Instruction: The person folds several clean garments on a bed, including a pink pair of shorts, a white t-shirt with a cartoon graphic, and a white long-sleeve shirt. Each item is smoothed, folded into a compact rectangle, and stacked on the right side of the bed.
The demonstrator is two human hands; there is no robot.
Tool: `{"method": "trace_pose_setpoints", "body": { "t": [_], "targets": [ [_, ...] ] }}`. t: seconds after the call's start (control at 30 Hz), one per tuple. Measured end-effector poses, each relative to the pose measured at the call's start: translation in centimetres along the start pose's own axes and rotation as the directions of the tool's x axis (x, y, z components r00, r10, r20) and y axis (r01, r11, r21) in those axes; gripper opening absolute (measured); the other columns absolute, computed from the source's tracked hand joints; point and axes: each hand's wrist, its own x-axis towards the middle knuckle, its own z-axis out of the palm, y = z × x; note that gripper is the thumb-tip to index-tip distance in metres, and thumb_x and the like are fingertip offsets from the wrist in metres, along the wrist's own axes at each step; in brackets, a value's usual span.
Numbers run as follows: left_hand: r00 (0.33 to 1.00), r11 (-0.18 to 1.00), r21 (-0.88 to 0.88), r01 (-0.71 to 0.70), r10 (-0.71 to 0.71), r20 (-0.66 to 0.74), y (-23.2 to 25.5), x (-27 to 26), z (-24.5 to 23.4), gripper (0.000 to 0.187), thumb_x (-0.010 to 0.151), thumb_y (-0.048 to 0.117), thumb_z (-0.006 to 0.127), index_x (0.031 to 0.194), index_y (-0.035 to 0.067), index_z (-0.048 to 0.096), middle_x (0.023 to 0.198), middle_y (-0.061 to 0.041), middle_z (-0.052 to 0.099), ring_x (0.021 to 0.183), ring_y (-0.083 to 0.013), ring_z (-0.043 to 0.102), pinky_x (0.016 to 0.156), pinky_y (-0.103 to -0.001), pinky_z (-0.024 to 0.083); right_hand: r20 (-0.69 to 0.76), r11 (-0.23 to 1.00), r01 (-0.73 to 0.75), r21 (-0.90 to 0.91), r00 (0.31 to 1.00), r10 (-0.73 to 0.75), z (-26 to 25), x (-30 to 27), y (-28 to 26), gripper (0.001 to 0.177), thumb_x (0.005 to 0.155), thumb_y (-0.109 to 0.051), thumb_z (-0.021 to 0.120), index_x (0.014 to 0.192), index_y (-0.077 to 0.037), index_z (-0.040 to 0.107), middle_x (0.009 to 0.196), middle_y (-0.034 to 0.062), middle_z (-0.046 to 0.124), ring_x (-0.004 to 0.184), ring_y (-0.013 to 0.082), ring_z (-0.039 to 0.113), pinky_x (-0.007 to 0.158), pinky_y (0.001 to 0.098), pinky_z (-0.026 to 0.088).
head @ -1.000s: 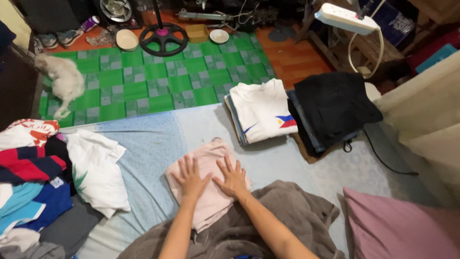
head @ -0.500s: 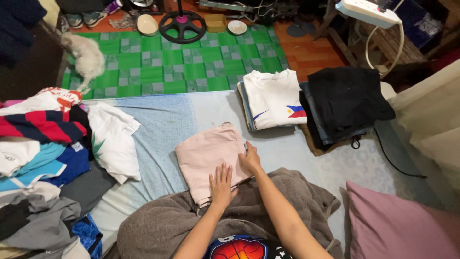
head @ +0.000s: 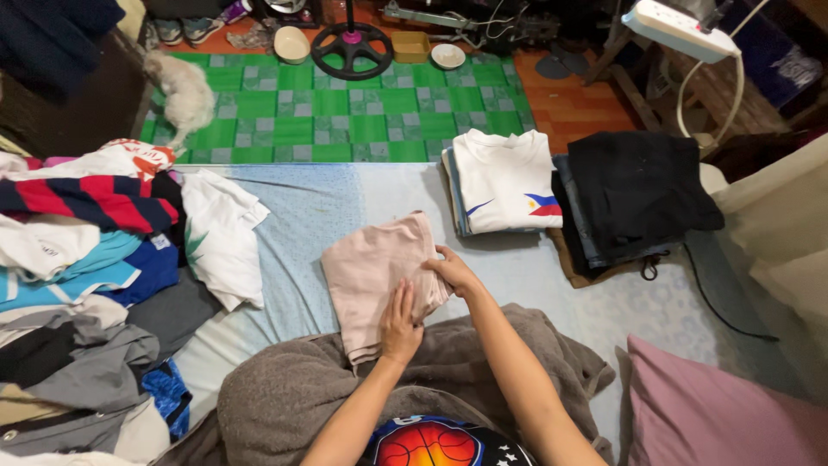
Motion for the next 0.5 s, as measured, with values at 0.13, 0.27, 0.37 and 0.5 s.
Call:
{"method": "trace_pose_setpoints", "body": {
  "t": [0.13, 0.27, 0.37, 0.5],
  "targets": [
    [0.985, 0.999, -0.043, -0.005, -0.002, -0.173, -0.1, 0.0, -1.9, 0.096, 0.064, 0.004, 0.080, 0.151, 0.014, 0.041, 0.153, -0.011, 0.050, 0.132, -0.0332, 0.058, 0.103, -0.041, 0.051, -0.014, 0.991, 0.058, 0.124, 0.998, -0.057, 3.0, -1.9, -1.4, 0.081, 0.081, -0.012, 0.074, 0.151, 0.000, 0.036, 0.111, 0.0224, 0.070, 0.089, 0.0261, 0.074, 0.070, 0.0364, 0.062],
    [0.976, 0.968, -0.195, 0.157, -0.182, -0.121, -0.9, 1.2, -4.9, 0.070, 0.074, 0.008, 0.078, 0.140, 0.011, 0.055, 0.126, -0.015, 0.068, 0.102, -0.0335, 0.071, 0.085, -0.042, 0.058, 0.064, 0.957, 0.121, 0.263, 0.988, -0.143, 4.7, -3.8, -3.5, 0.075, 0.088, -0.018, 0.072, 0.154, -0.006, 0.039, 0.107, 0.0129, 0.069, 0.084, 0.0177, 0.066, 0.074, 0.0349, 0.054],
    [0.948, 0.945, -0.214, 0.247, -0.282, -0.150, -1.2, 3.3, -7.1, 0.048, 0.079, 0.012, 0.077, 0.125, 0.008, 0.066, 0.100, -0.020, 0.074, 0.093, -0.0397, 0.071, 0.080, -0.048, 0.057, 0.146, 0.923, 0.147, 0.354, 0.967, -0.210, 4.8, -5.6, -4.5, 0.070, 0.093, -0.026, 0.065, 0.156, -0.013, 0.038, 0.110, 0.0039, 0.068, 0.092, 0.0146, 0.066, 0.082, 0.0364, 0.053],
    [0.899, 0.863, -0.354, 0.360, -0.423, -0.116, -0.4, 6.1, -10.4, 0.040, 0.081, 0.012, 0.074, 0.120, 0.005, 0.067, 0.095, -0.020, 0.075, 0.086, -0.0354, 0.074, 0.075, -0.045, 0.057, 0.225, 0.846, 0.297, 0.442, 0.877, -0.425, 4.5, -7.2, -5.5, 0.067, 0.101, -0.029, 0.059, 0.161, -0.014, 0.034, 0.120, 0.0055, 0.064, 0.110, 0.0173, 0.062, 0.092, 0.0387, 0.052]
  ]
}}
